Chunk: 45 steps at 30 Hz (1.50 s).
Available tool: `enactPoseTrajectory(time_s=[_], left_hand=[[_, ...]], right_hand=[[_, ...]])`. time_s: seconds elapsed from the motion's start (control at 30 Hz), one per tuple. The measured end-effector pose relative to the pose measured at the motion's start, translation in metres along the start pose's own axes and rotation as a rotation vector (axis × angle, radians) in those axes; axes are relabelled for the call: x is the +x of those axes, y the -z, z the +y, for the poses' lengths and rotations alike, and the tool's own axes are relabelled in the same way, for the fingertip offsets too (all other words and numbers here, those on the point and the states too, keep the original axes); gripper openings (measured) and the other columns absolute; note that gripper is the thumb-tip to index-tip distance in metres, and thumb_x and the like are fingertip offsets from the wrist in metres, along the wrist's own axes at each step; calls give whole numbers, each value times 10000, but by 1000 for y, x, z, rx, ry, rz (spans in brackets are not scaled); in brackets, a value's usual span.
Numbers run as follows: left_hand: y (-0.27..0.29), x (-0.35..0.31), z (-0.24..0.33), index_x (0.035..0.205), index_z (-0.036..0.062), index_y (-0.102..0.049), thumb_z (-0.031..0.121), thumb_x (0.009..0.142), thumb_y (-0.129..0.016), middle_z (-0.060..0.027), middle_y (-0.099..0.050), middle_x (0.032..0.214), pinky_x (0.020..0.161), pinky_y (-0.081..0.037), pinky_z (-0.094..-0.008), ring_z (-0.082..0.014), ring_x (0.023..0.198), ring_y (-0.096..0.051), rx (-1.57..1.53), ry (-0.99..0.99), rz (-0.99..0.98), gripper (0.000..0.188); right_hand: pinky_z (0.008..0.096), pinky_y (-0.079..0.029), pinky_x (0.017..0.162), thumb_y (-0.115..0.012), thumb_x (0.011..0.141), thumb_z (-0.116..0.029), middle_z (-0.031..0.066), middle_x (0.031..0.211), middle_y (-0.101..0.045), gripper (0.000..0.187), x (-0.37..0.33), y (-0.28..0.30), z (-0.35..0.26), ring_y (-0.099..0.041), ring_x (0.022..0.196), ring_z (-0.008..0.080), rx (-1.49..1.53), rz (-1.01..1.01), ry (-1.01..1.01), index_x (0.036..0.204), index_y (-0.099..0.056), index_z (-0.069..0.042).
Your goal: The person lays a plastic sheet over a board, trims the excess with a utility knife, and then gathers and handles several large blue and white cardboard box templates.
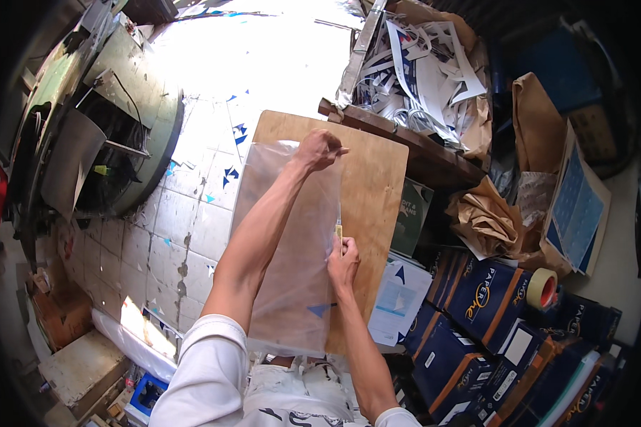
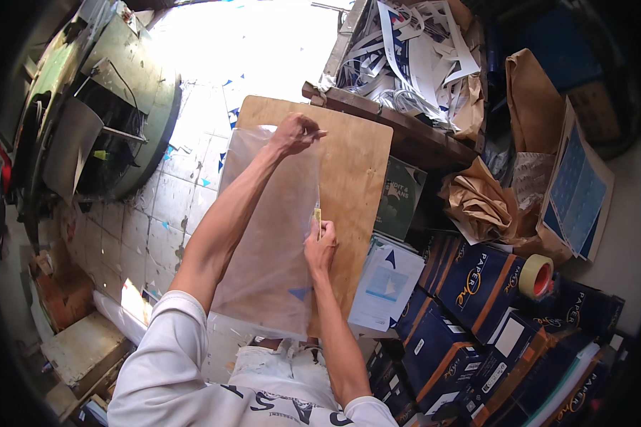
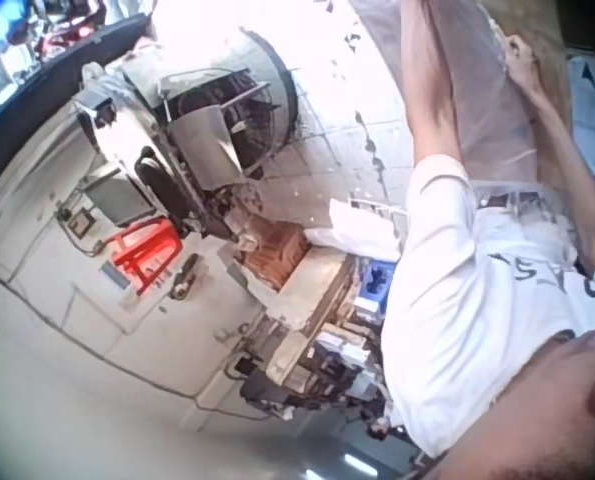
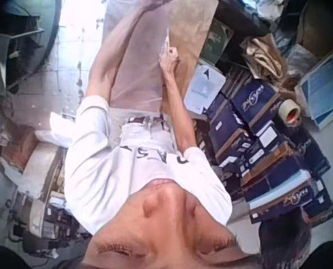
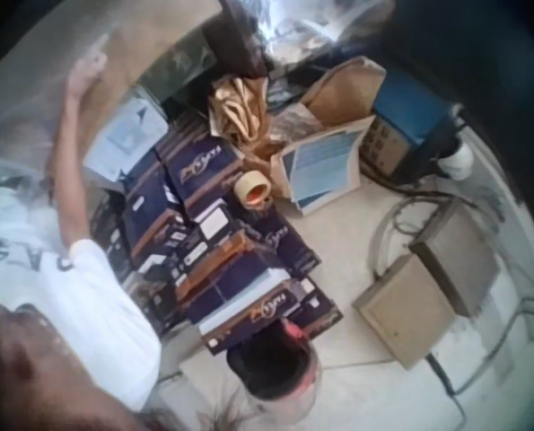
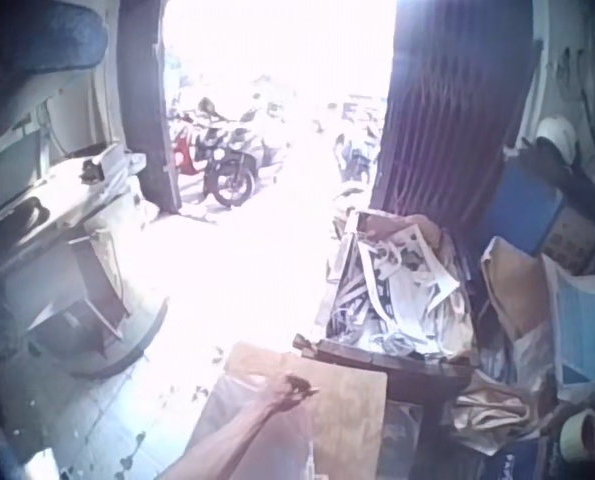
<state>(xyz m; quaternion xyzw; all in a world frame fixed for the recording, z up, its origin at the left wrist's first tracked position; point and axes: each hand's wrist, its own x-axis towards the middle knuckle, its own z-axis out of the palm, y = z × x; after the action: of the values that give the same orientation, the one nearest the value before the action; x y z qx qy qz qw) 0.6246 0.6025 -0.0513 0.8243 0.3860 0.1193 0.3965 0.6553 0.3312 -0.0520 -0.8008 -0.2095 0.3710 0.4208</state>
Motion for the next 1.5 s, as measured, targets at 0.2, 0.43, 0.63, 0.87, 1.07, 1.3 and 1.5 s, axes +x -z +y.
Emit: enactPoseTrajectory(time_s=[0.2, 0.43, 0.63, 0.87, 1.07, 1.3, 1.5], left_hand=[[-18, 3, 43, 874, -3, -629, 161, 894, -662, -188, -672, 854, 698, -502, -439, -359, 788, -649, -121, -69, 536, 168], [-78, -108, 26, 1193, 47, -572, 90, 889, -595, -134, -580, 1245, 966, -400, -430, -290, 1184, -522, 154, -34, 499, 308], [-96, -112, 9, 1340, 35, -482, 152, 896, -579, -130, -475, 1415, 1065, -331, -416, -268, 1310, -440, 316, -94, 488, 469], [-101, -113, 6, 1380, 6, -430, 124, 878, -547, -132, -442, 1460, 1099, -302, -413, -258, 1342, -418, 383, -54, 477, 529], [-100, -113, 14, 1388, -2, -419, 127, 859, -543, -141, -439, 1463, 1130, -286, -415, -253, 1349, -414, 391, -63, 436, 558], [-97, -113, 6, 1376, -22, -416, 98, 853, -561, -173, -447, 1451, 1121, -303, -429, -296, 1338, -428, 347, -113, 442, 556], [-106, -107, 17, 1366, -30, -423, 252, 867, -653, -193, -457, 1437, 1100, -320, -441, -334, 1317, -443, 316, -160, 469, 617]], right_hand=[[294, -438, 505, -583, 979, -214, 70, 605, -616, 240, 10, -8, 17, -552, 483, 126, -7, 113, -15, 889, -561, 8], [405, -474, 662, -634, 935, -241, 153, 736, -655, 291, 13, -1, 6, -627, 684, 247, -234, 235, 58, 829, -643, 30], [434, -455, 663, -605, 955, -231, 188, 754, -636, 273, 17, 2, -3, -606, 686, 301, -216, 153, 143, 870, -607, 28], [465, -442, 633, -574, 976, -243, 216, 737, -619, 273, 5, -5, -10, -610, 690, 386, -192, 209, 85, 884, -557, 14], [462, -448, 638, -581, 970, -254, 213, 727, -624, 289, 30, -1, -15, -620, 691, 382, -184, 178, 79, 872, -565, 17], [456, -470, 669, -600, 953, -262, 225, 769, -652, 299, 122, -23, -52, -631, 706, 359, -212, 224, 252, 883, -620, 28], [375, -422, 572, -617, 955, -369, 121, 602, -576, 438, 189, 43, -63, -570, 587, 202, 46, 315, 121, 759, -579, 21]])
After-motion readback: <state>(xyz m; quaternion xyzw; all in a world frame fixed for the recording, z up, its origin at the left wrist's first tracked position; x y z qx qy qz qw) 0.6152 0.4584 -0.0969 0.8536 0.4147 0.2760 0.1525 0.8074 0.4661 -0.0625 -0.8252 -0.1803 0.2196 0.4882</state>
